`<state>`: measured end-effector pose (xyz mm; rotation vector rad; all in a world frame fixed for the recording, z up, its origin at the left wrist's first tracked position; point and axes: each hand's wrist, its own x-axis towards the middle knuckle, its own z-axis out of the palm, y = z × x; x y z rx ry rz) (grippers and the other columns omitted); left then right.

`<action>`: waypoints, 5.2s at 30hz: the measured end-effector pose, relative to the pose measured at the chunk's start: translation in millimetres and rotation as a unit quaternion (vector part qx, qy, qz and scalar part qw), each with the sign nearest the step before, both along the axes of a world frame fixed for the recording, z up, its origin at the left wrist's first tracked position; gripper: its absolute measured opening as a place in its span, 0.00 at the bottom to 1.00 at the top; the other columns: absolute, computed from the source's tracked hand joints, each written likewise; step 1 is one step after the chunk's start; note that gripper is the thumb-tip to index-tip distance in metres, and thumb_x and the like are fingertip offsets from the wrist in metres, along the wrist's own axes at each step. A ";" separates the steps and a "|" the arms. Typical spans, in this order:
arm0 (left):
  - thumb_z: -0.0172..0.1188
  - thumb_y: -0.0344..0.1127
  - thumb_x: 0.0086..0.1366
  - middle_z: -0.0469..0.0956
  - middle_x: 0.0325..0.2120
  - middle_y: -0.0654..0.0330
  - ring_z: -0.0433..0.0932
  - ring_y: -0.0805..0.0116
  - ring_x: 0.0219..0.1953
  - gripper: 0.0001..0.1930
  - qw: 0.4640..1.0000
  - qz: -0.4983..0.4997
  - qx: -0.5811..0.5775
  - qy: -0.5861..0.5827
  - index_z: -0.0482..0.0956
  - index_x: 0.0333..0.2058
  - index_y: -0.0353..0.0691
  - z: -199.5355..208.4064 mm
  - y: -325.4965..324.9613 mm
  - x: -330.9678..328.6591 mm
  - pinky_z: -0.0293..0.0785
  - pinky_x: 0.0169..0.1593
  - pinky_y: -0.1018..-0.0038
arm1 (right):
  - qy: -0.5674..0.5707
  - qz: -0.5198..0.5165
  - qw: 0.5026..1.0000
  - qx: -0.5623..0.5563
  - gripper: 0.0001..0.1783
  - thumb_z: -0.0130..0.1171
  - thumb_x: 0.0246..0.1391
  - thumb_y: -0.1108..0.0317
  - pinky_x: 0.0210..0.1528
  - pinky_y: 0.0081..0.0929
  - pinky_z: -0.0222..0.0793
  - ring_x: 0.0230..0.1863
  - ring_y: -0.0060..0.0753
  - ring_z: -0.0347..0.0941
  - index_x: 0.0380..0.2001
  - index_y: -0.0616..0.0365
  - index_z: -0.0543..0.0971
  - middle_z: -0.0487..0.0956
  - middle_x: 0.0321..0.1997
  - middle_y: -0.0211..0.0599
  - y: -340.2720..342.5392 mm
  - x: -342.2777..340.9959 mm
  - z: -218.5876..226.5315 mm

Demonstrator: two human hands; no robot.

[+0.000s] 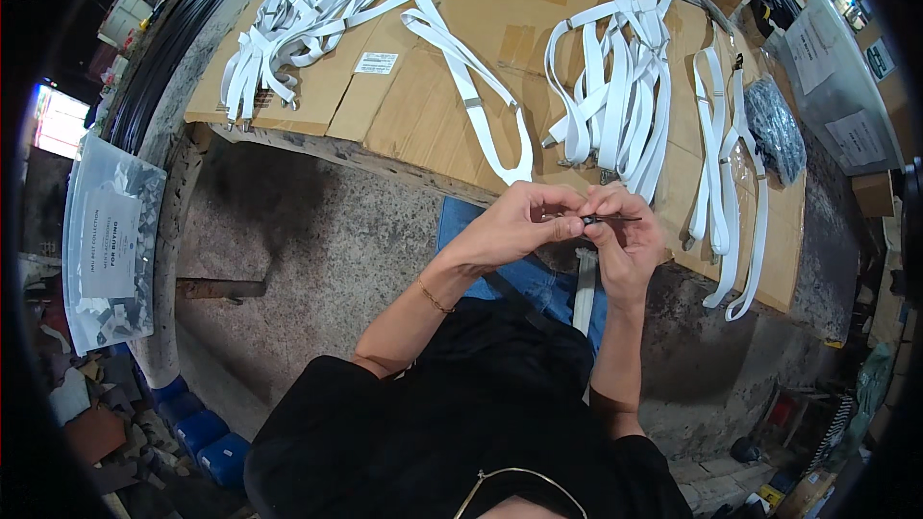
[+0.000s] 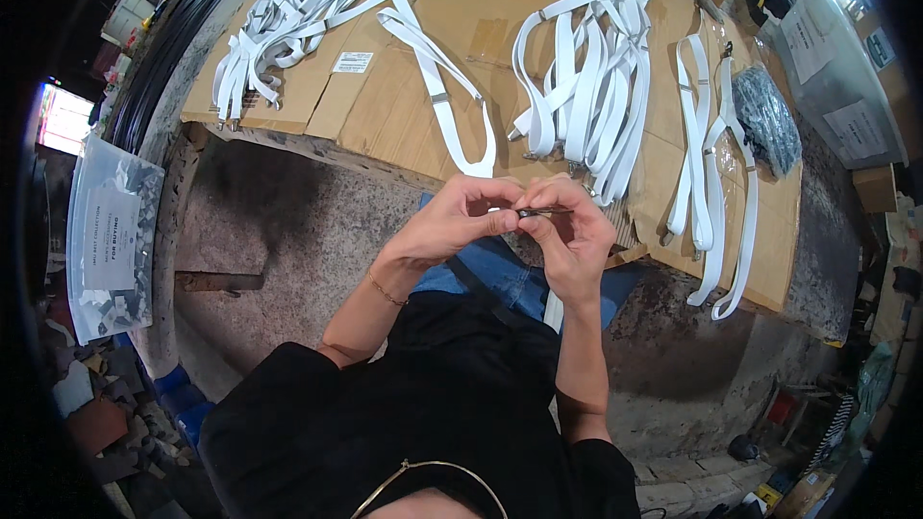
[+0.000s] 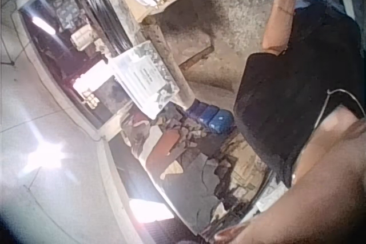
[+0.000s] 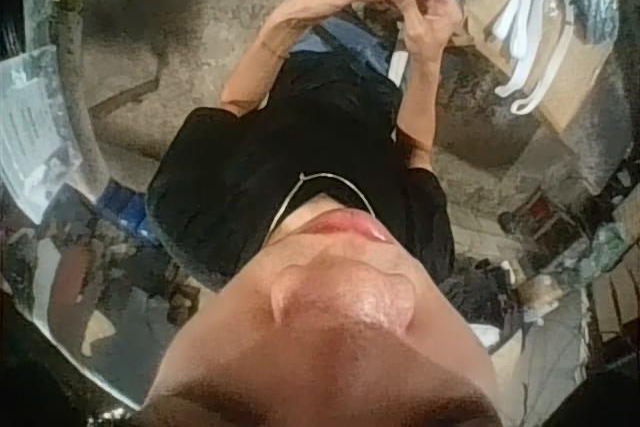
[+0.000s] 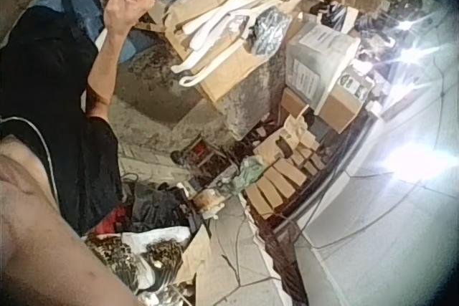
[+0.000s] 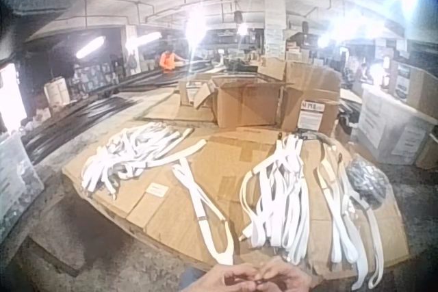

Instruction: Attaching plastic buckles and metal clips to white elastic straps.

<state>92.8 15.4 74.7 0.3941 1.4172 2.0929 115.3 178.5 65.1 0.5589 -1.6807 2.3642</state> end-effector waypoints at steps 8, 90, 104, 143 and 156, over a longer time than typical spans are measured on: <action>0.58 0.32 0.60 0.74 0.30 0.67 0.67 0.83 0.33 0.09 0.999 0.017 0.014 0.026 0.77 0.35 0.32 2.4 4.7 4.2 0.65 0.37 0.83 | 0.010 -0.019 0.999 -0.029 0.10 0.56 0.48 0.83 0.40 0.17 0.67 0.37 0.22 0.70 0.33 0.62 0.70 0.74 0.34 0.38 -7.0 2.6 -6.8; 0.60 0.27 0.56 0.75 0.30 0.61 0.73 0.74 0.31 0.10 0.965 0.145 -0.110 0.188 0.77 0.37 0.30 5.7 10.2 3.4 0.69 0.36 0.79 | -0.053 -0.157 0.985 -0.055 0.17 0.55 0.54 0.74 0.44 0.18 0.67 0.39 0.22 0.70 0.47 0.66 0.67 0.75 0.37 0.36 -16.5 -6.5 -12.6; 0.54 0.30 0.63 0.77 0.29 0.62 0.72 0.79 0.31 0.13 0.980 0.180 -0.056 0.066 0.74 0.44 0.28 1.6 15.8 9.9 0.69 0.36 0.82 | -0.061 -0.068 0.995 0.048 0.09 0.57 0.51 0.78 0.36 0.17 0.67 0.33 0.22 0.70 0.36 0.66 0.72 0.74 0.33 0.36 -8.2 -19.2 5.1; 0.67 0.29 0.50 0.78 0.30 0.60 0.76 0.73 0.33 0.14 0.949 -0.216 -0.167 0.156 0.76 0.36 0.36 -11.1 -39.6 -41.5 0.72 0.38 0.76 | 0.207 -0.110 0.968 -0.085 0.10 0.55 0.53 0.75 0.39 0.22 0.68 0.33 0.24 0.71 0.39 0.65 0.71 0.75 0.32 0.33 73.9 -151.5 259.6; 0.60 0.32 0.58 0.79 0.31 0.55 0.78 0.72 0.33 0.18 0.999 -0.004 -0.055 0.002 0.69 0.44 0.27 -14.4 -5.2 -19.9 0.74 0.40 0.77 | 0.132 -0.385 0.901 0.153 0.06 0.60 0.48 0.72 0.17 0.14 0.61 0.15 0.16 0.65 0.29 0.59 0.75 0.71 0.18 0.27 134.0 -361.2 363.4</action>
